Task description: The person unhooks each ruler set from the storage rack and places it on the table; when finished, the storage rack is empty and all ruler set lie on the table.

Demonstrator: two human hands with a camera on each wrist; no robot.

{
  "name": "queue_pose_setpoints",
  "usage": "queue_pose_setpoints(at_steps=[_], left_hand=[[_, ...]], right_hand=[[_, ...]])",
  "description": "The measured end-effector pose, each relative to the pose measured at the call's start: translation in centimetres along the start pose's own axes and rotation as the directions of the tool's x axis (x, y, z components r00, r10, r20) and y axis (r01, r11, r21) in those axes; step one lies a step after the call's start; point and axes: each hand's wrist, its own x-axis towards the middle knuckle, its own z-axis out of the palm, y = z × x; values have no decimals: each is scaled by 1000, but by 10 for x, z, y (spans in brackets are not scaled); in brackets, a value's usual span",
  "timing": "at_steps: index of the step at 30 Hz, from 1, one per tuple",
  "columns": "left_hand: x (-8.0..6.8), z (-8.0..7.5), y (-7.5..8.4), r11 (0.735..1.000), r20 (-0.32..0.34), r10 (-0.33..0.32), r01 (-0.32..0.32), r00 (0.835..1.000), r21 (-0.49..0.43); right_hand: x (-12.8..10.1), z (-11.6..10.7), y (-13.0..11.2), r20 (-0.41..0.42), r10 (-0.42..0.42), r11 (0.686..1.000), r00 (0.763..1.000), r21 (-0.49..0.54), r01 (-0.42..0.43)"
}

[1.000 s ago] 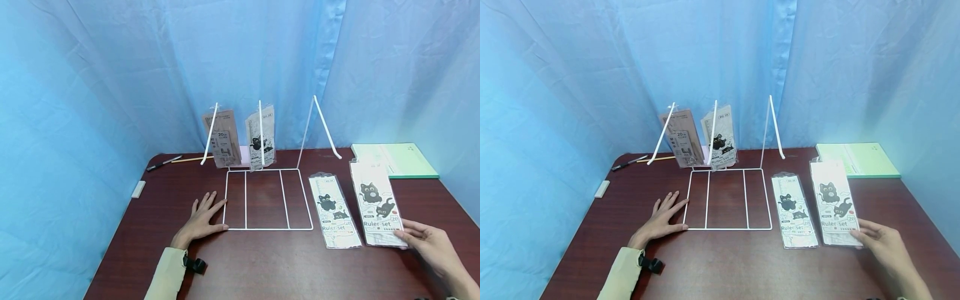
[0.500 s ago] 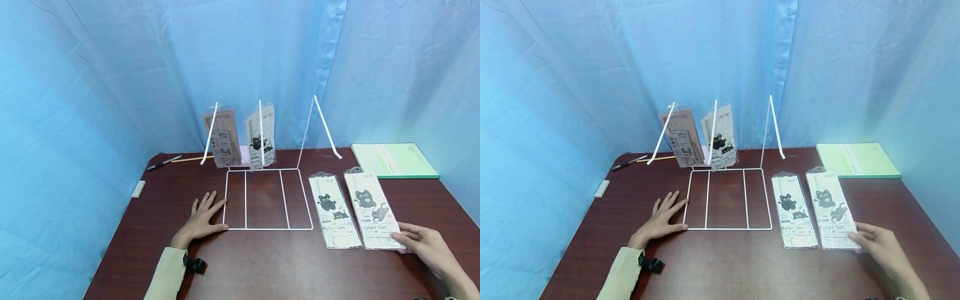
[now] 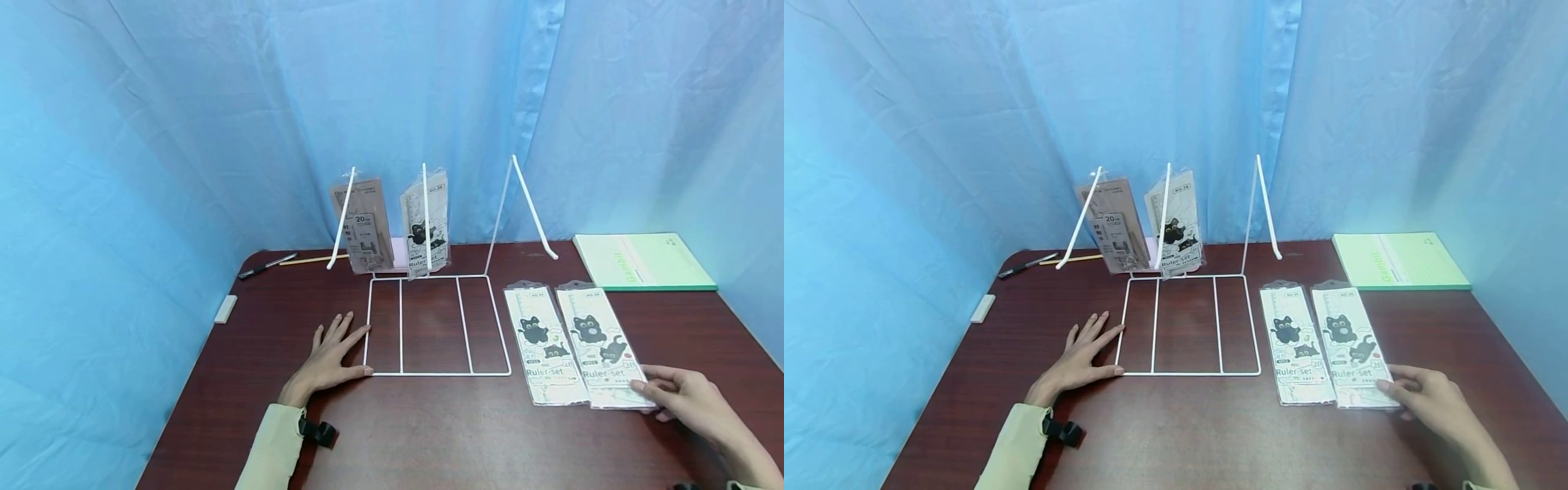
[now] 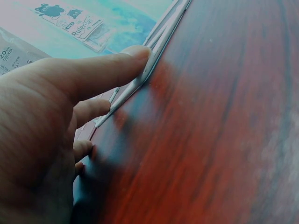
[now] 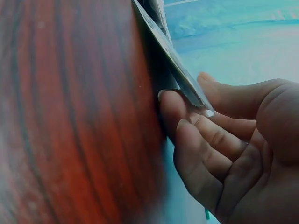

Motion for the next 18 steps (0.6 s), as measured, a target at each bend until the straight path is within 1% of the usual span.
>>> queue_pose_setpoints(at_steps=[7,10,14,18], left_hand=[[0,1,-1,1000,-5,1,-1,1000,10],[-1,1,-1,1000,-22,11,-11,1000,1],[-2,3,-2,999,-49,36,-36,998,-15],[-1,2,-2,1000,-28,27,-28,999,-9]], right_hand=[[-4,-2,-4,28,-9,996,1000,-85,11],[-7,-4,-7,31,-2,990,1000,-138,6],[-7,-7,-11,-11,-19,971,1000,-240,16],[-6,-12,-17,-82,-57,950,995,-310,28]])
